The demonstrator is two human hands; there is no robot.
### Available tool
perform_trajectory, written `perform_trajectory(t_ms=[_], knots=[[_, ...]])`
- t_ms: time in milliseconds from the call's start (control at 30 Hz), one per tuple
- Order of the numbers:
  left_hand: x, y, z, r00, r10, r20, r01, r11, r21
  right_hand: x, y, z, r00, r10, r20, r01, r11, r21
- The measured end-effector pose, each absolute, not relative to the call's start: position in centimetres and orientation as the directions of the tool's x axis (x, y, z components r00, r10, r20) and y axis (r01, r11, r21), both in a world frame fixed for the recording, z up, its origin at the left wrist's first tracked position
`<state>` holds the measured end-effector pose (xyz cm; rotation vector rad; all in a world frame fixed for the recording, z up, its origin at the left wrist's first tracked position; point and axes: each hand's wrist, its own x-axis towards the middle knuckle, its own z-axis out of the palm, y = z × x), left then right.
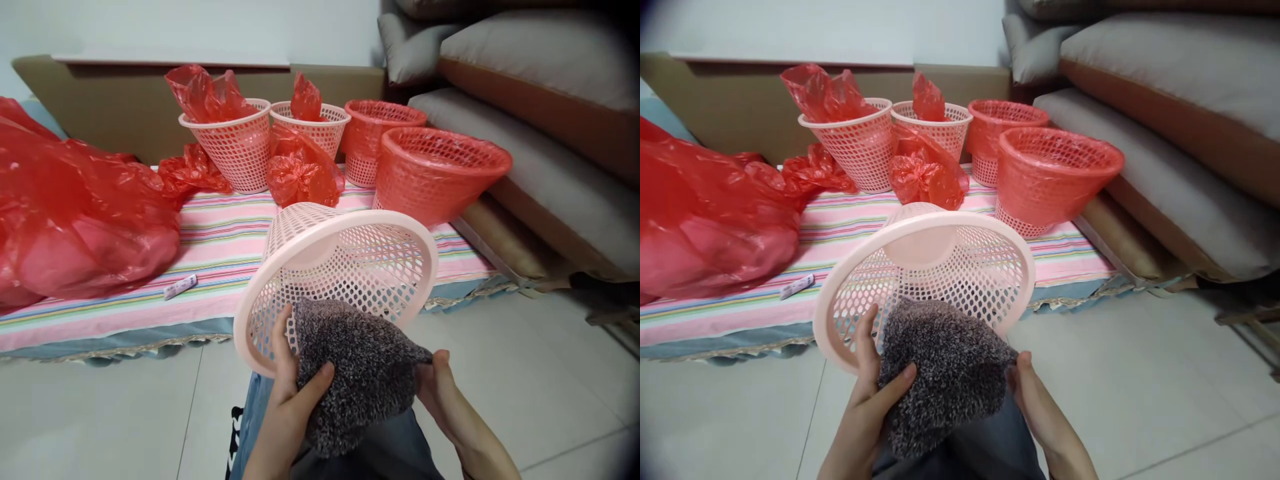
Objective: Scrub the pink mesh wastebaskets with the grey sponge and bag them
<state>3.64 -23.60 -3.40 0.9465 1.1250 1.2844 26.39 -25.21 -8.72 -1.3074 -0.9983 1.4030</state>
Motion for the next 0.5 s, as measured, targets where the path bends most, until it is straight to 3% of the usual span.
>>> perform_trajectory(t_ms=[300,500], knots=[[1.2,-23.5,-3.8,0.120,0.993,-0.014,0.002,0.014,1.000,26.5,-25.2,-8.2,-0.096,0.978,-0.187,-0.197,-0.203,-0.959],[1.3,-23.3,-3.0,0.092,0.995,0.025,0.126,-0.037,0.991,25.7,-25.0,-6.6,0.137,0.973,-0.188,-0.220,-0.155,-0.963]])
